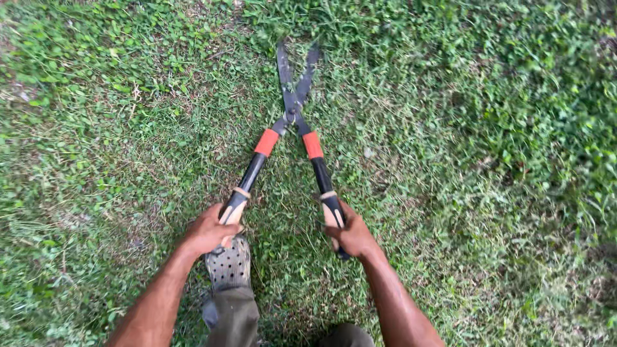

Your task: The person uses manual grass shears to trim a patch of grass. They repeatedly open and close the shears to cut the grass while moving forward across the lawn.

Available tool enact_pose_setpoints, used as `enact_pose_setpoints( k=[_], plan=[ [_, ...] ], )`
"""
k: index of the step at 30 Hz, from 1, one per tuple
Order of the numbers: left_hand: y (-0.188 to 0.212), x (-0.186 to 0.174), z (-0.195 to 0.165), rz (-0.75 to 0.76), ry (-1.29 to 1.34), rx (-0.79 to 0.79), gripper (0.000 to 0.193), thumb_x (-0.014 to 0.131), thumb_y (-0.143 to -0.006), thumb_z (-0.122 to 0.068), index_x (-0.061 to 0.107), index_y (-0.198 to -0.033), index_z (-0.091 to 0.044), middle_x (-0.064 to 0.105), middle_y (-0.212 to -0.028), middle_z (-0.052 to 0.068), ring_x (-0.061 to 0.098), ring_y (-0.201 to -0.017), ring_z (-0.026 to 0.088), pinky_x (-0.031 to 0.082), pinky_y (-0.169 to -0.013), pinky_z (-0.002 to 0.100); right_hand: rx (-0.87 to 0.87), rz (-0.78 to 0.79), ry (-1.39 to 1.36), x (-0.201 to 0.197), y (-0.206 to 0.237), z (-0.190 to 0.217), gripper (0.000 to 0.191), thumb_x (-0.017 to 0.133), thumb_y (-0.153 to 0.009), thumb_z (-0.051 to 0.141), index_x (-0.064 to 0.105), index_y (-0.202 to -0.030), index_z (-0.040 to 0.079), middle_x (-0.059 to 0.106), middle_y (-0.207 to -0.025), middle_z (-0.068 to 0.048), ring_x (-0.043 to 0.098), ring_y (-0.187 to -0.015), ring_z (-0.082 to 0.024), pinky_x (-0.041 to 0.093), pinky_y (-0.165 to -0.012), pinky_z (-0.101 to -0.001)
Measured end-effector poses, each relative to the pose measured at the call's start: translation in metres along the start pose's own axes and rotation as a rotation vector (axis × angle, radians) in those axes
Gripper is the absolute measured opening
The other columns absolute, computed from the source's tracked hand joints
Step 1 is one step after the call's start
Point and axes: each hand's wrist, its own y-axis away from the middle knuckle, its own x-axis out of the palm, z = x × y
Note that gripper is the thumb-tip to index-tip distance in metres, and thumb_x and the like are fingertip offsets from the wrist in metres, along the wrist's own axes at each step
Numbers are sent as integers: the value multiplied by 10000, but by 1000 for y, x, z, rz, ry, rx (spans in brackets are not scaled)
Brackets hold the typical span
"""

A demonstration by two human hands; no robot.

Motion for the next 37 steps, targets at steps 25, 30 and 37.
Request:
enact_pose_setpoints(
  k=[25,30,37],
  plan=[
    [-120,-3,17,10,265,27,234,670,-945,-251,635,-1081,-63,612,-711,60,589,-546,152,504,-435,371,194,-137,259,-8,-87,82,880,763,-813,116,370,-1592,232,739,-915,-57,624,-648,-138,528,-573,-323],
    [-115,55,-2,-192,210,-66,241,650,-959,-273,645,-1026,-41,650,-714,68,625,-572,182,495,-491,367,82,-241,198,55,-104,69,760,754,-861,122,444,-1553,157,717,-861,-59,569,-577,-109,467,-490,-304],
    [-118,-29,31,-211,-132,39,379,665,-937,-411,690,-1189,-128,741,-918,110,693,-807,240,541,-721,411,139,-98,274,-9,-152,117,887,747,-738,34,414,-1538,221,792,-946,-85,681,-598,-160,559,-519,-343]
  ],
)
